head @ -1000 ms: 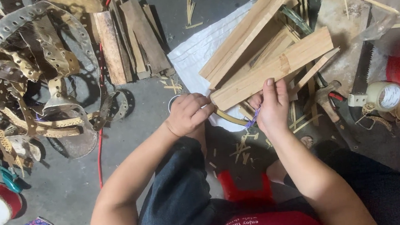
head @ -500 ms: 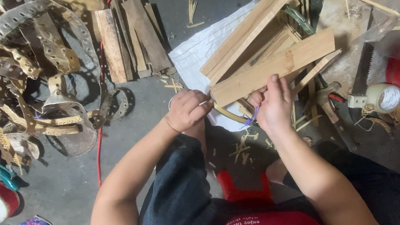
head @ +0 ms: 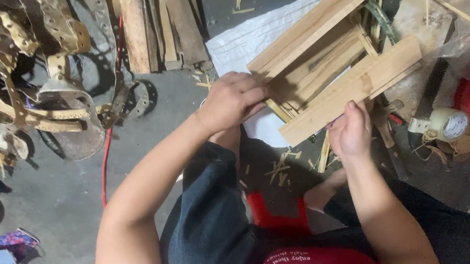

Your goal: Assembling a wooden frame by attaching thin wooden slats to a base structure.

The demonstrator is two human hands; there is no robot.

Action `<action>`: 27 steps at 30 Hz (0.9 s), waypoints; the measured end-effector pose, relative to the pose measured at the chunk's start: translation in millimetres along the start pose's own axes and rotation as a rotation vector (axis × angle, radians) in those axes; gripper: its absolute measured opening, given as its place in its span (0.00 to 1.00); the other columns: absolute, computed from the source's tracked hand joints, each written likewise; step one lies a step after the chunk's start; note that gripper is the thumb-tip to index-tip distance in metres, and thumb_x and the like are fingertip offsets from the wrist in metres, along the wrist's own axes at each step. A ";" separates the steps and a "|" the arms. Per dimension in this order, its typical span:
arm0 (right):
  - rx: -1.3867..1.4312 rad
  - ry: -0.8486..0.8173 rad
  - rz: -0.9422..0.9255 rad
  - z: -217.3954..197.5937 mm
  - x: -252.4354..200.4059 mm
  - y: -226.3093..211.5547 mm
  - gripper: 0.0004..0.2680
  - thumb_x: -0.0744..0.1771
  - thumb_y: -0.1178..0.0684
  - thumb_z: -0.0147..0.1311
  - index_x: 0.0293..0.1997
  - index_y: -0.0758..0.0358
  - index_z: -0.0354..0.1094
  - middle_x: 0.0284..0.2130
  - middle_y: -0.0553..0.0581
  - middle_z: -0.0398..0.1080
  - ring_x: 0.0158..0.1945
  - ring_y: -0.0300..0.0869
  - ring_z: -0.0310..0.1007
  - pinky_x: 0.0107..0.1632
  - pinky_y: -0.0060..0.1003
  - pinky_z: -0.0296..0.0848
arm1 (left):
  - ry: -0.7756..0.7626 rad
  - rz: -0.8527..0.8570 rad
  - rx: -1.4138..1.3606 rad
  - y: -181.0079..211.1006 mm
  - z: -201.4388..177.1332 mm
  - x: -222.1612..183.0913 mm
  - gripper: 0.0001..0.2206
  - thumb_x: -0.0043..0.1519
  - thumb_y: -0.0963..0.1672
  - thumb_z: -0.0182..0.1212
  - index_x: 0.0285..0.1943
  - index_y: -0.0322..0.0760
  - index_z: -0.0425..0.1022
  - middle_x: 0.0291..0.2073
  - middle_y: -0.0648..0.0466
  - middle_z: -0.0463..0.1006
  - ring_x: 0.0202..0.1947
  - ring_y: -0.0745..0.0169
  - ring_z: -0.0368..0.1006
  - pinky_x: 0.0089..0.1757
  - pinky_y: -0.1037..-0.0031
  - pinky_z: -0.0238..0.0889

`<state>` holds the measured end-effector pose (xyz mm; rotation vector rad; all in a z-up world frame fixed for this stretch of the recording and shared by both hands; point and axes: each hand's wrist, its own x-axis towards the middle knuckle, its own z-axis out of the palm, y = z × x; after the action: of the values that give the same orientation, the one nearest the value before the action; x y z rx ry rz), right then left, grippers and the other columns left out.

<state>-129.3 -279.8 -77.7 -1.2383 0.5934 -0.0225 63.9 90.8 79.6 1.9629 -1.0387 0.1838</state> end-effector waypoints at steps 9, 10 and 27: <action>-0.134 -0.114 -0.024 179.7 -46.7 -150.4 0.12 0.73 0.41 0.42 0.61 0.47 0.61 0.44 0.47 0.73 0.40 0.35 0.71 0.36 0.28 0.68 | -0.129 -0.188 -0.077 -7.6 17.9 -15.0 0.10 0.60 0.46 0.67 0.48 0.42 0.78 0.43 0.46 0.81 0.42 0.42 0.79 0.37 0.55 0.72; -0.140 -0.122 -0.019 154.0 -43.0 -132.2 0.12 0.73 0.41 0.42 0.61 0.47 0.61 0.44 0.47 0.73 0.40 0.35 0.71 0.36 0.28 0.68 | -0.123 -0.198 -0.077 -1.8 11.2 -13.0 0.10 0.60 0.46 0.67 0.48 0.42 0.78 0.43 0.46 0.81 0.42 0.42 0.79 0.37 0.55 0.72; -0.323 0.235 0.216 100.7 -67.2 -100.5 0.09 0.76 0.46 0.39 0.39 0.48 0.56 0.23 0.41 0.51 0.24 0.30 0.54 0.28 0.20 0.51 | -0.067 -0.489 -0.116 -40.9 13.5 -32.8 0.11 0.59 0.41 0.62 0.50 0.38 0.75 0.43 0.43 0.77 0.43 0.37 0.77 0.41 0.52 0.72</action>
<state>-112.7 -204.1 59.2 -1.4885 0.9612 0.1147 69.3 110.8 29.6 2.0613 -0.5685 -0.2081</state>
